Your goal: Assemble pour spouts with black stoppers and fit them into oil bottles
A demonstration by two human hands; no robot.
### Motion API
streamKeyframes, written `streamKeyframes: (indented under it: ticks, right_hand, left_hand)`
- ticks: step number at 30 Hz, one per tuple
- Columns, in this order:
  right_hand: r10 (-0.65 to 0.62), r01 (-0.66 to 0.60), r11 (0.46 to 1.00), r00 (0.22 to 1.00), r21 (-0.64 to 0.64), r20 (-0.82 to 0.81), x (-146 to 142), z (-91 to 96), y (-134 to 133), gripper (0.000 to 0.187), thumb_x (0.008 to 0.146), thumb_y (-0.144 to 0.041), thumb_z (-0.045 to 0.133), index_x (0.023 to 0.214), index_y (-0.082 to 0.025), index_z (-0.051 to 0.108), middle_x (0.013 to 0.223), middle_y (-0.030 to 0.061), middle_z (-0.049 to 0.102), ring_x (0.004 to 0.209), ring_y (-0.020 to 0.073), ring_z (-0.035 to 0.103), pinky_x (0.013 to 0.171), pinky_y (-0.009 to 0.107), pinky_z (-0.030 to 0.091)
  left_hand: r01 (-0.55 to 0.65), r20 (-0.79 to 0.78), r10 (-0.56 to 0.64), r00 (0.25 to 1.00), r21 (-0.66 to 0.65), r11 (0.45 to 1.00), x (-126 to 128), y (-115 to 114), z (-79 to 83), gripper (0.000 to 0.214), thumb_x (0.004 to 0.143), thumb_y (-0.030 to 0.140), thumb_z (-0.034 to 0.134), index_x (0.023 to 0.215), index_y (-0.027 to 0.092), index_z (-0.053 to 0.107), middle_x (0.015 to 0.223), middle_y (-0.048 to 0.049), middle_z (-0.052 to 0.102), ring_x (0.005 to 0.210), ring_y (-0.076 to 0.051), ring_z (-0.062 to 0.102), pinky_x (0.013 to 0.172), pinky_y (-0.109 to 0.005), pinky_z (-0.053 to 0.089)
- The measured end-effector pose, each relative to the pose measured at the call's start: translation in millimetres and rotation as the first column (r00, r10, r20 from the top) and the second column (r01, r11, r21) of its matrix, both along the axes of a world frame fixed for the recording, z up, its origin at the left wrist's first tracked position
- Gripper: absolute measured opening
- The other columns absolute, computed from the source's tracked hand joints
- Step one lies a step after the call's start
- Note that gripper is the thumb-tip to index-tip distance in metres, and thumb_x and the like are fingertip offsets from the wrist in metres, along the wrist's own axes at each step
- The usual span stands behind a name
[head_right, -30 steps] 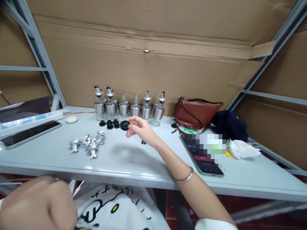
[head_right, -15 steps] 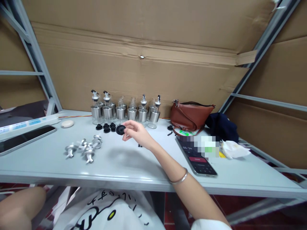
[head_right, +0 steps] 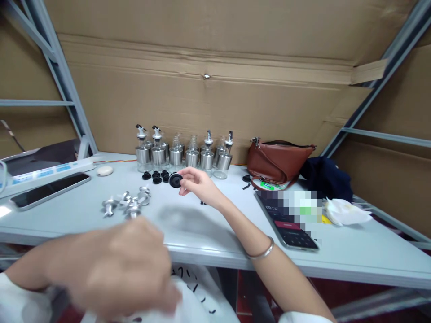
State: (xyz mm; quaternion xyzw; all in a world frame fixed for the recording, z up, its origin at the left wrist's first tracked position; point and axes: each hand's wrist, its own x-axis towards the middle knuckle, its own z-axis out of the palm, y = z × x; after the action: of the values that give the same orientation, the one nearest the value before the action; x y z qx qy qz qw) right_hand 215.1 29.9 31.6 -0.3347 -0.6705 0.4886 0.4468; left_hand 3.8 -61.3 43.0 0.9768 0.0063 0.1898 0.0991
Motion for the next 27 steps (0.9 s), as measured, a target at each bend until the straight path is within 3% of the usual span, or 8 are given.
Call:
streamKeyframes:
  ticks: [3, 5, 7, 10, 13, 16, 22, 27]
  right_hand:
    - [-0.013, 0.013, 1.0, 1.0, 0.008, 0.007, -1, -0.3, 0, 0.02, 0.072, -0.023, 0.062, 0.089, -0.018, 0.054, 0.07, -0.0033, 0.059, 0.06, 0.0098, 0.061, 0.062, 0.027, 0.053]
    - [-0.02, 0.02, 1.0, 1.0, 0.017, 0.01, -2, -0.7, 0, 0.021, 0.071, -0.024, 0.062, 0.09, -0.018, 0.054, 0.071, -0.003, 0.059, 0.06, 0.0097, 0.06, 0.062, 0.028, 0.052]
    - [-0.016, 0.016, 1.0, 1.0, 0.026, 0.008, -1, -1.2, 1, 0.022, 0.071, -0.026, 0.063, 0.09, -0.018, 0.054, 0.073, -0.0027, 0.059, 0.059, 0.0094, 0.06, 0.063, 0.028, 0.052]
    - [-0.017, 0.016, 0.998, 1.0, 0.053, 0.01, 0, -2.5, 2, 0.023, 0.072, -0.028, 0.063, 0.091, -0.019, 0.055, 0.075, -0.0019, 0.06, 0.06, 0.0094, 0.06, 0.064, 0.029, 0.052]
    - [-0.043, 0.04, 0.994, 0.999, 0.097, 0.032, 1, -3.8, 2, 0.023, 0.072, -0.029, 0.063, 0.092, -0.019, 0.056, 0.076, -0.0006, 0.061, 0.061, 0.0102, 0.059, 0.065, 0.03, 0.051]
    - [-0.075, 0.062, 0.988, 0.993, 0.138, 0.086, 2, -3.6, 1, 0.023, 0.071, -0.027, 0.062, 0.092, -0.018, 0.057, 0.075, -0.0004, 0.061, 0.062, 0.0111, 0.059, 0.067, 0.03, 0.05]
    - [-0.127, 0.091, 0.976, 0.977, 0.2, 0.173, 0, 0.7, -4, 0.026, 0.068, -0.022, 0.061, 0.094, -0.018, 0.058, 0.074, -0.0011, 0.059, 0.065, 0.0117, 0.058, 0.067, 0.03, 0.049]
    - [-0.165, 0.115, 0.968, 0.961, 0.224, 0.22, -1, 1.2, -5, 0.032, 0.067, -0.021, 0.061, 0.098, -0.018, 0.062, 0.075, -0.0005, 0.06, 0.067, 0.0115, 0.057, 0.064, 0.028, 0.05]
  left_hand:
    - [-0.324, 0.1, 0.324, 0.941, -0.017, 0.946, 23, 50, 42.1, 0.031, 0.092, 0.035, 0.037, 0.075, 0.022, 0.061, 0.053, 0.0015, 0.055, 0.048, -0.011, 0.048, 0.051, -0.025, 0.034]
    - [-0.517, 0.094, 0.517, 0.851, -0.021, 0.856, 24, 76, 43.7, 0.042, 0.093, 0.042, 0.03, 0.07, 0.019, 0.058, 0.052, 0.0016, 0.05, 0.048, -0.011, 0.043, 0.05, -0.024, 0.028]
    - [-0.629, 0.098, 0.635, 0.766, -0.087, 0.772, 20, 94, 33.2, 0.05, 0.093, 0.046, 0.022, 0.067, 0.018, 0.054, 0.056, 0.0006, 0.051, 0.051, -0.011, 0.042, 0.051, -0.024, 0.027]
    - [-0.608, 0.001, 0.621, 0.784, -0.2, 0.768, 16, 106, 16.4, 0.049, 0.091, 0.05, 0.024, 0.071, 0.017, 0.053, 0.061, 0.0012, 0.051, 0.055, -0.012, 0.044, 0.053, -0.023, 0.028]
    - [-0.577, -0.008, 0.597, 0.802, -0.272, 0.77, 17, 109, 8.6, 0.035, 0.086, 0.048, 0.039, 0.077, 0.017, 0.054, 0.063, 0.0028, 0.051, 0.055, -0.011, 0.044, 0.053, -0.022, 0.028]
    - [-0.589, -0.009, 0.615, 0.788, -0.301, 0.75, 20, 108, 5.7, 0.025, 0.08, 0.041, 0.048, 0.076, 0.017, 0.053, 0.063, 0.0035, 0.051, 0.054, -0.01, 0.043, 0.052, -0.022, 0.028]
    - [-0.544, -0.02, 0.593, 0.805, -0.422, 0.725, 21, 108, 3.9, 0.021, 0.079, 0.037, 0.047, 0.078, 0.017, 0.053, 0.065, 0.0029, 0.052, 0.056, -0.01, 0.043, 0.053, -0.022, 0.031]
    - [-0.56, 0.0, 0.618, 0.786, -0.425, 0.712, 21, 109, 1.6, 0.014, 0.073, 0.031, 0.051, 0.071, 0.018, 0.048, 0.061, 0.0043, 0.048, 0.054, -0.009, 0.04, 0.051, -0.021, 0.029]
